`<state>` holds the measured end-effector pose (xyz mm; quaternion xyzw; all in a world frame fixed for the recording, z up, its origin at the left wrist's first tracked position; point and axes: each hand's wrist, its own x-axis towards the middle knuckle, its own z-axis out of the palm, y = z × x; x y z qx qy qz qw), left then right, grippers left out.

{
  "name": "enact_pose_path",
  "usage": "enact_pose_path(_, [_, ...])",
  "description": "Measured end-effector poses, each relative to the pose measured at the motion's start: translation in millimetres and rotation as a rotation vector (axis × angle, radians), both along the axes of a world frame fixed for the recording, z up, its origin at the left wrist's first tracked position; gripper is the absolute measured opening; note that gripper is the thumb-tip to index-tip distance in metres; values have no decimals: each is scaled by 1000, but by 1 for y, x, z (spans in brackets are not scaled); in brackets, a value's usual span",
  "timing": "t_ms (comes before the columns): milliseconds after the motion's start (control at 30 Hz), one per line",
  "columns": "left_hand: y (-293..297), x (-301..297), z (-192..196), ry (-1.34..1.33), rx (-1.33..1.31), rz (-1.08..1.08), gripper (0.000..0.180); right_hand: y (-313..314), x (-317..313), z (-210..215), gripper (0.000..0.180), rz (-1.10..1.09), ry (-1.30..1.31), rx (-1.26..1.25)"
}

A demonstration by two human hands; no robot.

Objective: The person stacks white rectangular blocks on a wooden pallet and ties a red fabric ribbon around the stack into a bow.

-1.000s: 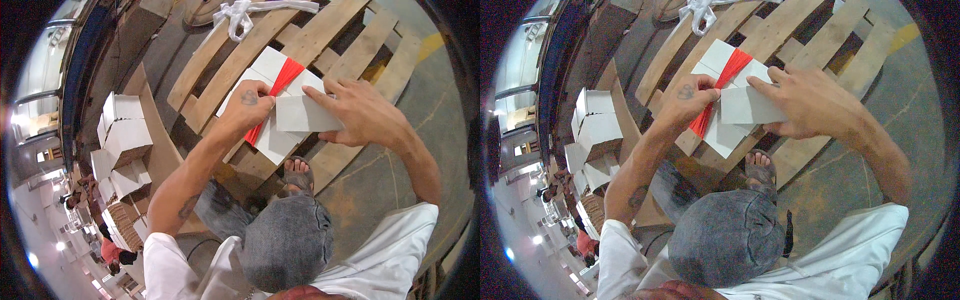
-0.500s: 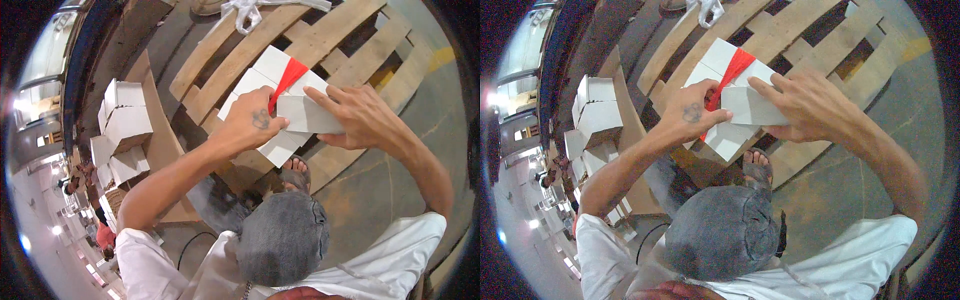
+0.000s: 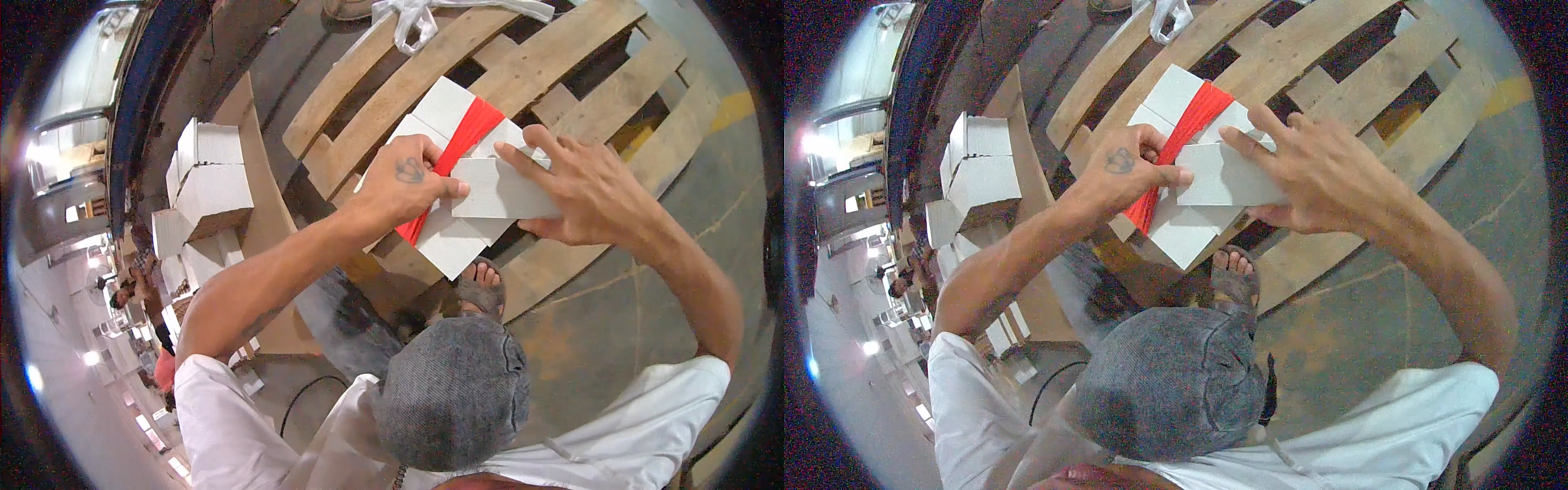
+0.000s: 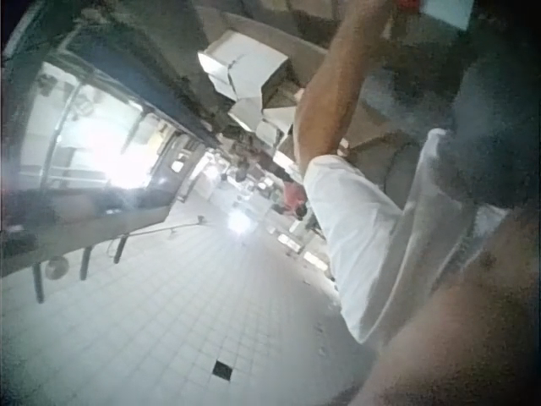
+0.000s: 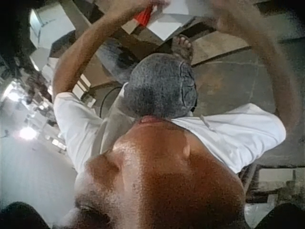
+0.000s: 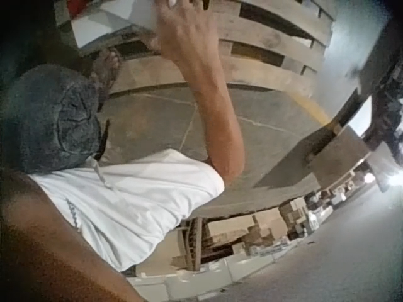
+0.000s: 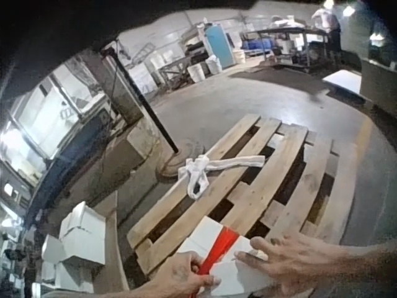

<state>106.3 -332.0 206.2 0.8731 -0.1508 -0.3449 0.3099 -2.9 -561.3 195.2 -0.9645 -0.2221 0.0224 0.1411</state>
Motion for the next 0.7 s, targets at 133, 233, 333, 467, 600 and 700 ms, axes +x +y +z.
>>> enact_pose_path(133, [1,0,4,7,-23,6,35,4,0,-4,90,-34,32,-70])
enact_pose_path(233, [9,-2,1,-3,-72,0,41,8,3,-2,91,-39,52,-113])
enact_pose_path(333, [20,-18,-4,-199,-111,-94,52,13,0,-5,92,-64,77,-76])
enact_pose_path(467, [21,-32,3,-472,66,-331,68,14,-3,-6,94,-126,87,4])
enact_pose_path(600, [19,-21,1,-267,74,-212,66,17,-3,-9,102,-221,126,149])
enact_pose_path(700, [25,-15,-3,-135,12,-121,65,26,-9,-10,107,-298,131,195])
